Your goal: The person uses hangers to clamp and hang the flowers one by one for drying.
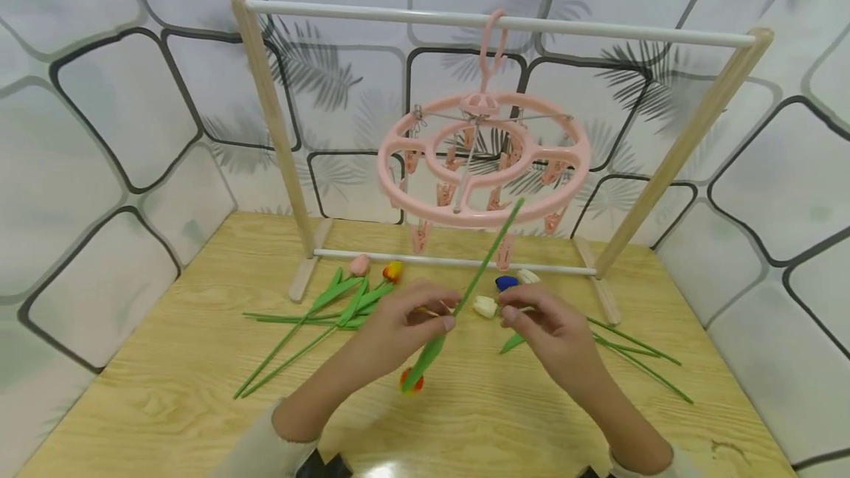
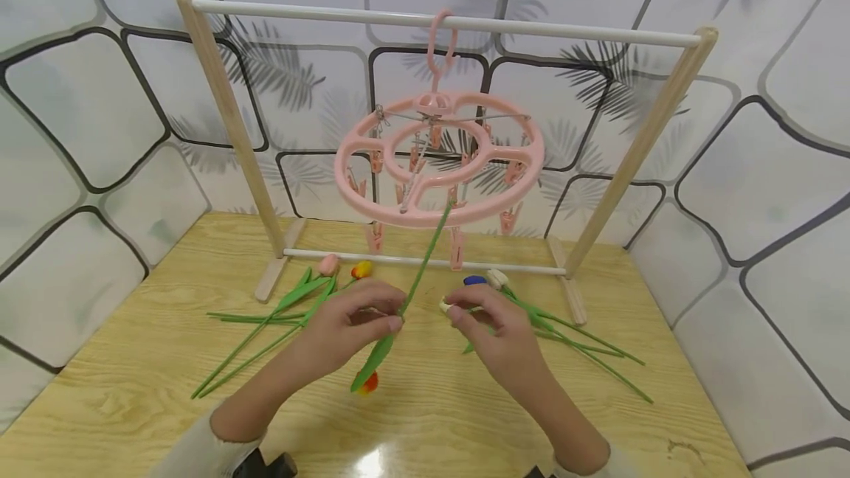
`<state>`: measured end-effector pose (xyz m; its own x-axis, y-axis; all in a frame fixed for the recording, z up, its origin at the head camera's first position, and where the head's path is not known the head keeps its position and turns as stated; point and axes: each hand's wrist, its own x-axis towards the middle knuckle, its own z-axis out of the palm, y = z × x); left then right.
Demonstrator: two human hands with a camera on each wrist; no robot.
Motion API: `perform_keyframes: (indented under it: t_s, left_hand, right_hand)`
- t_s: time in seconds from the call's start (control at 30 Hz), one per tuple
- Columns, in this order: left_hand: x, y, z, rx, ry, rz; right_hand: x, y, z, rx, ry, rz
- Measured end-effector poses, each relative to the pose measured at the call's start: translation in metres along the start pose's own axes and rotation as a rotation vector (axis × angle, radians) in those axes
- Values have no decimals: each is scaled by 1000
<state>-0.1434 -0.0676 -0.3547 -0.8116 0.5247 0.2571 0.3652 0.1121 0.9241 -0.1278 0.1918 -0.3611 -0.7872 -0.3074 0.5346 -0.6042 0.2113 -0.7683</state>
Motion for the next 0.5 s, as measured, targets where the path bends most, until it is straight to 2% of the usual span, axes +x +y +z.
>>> perform_keyframes:
  t_s: [0.1,0.23,0.5]
  left_hand:
    - [3,2,0,-55,40,-40]
    - [6,4,0,-85,76,-63]
    - [7,2,1,-145,84,-108]
  right_hand:
    - [1,-2,15,34,-17,2]
    - [3,-5,28,70,-15,42]
    - [9,-7,45,150,-17,66]
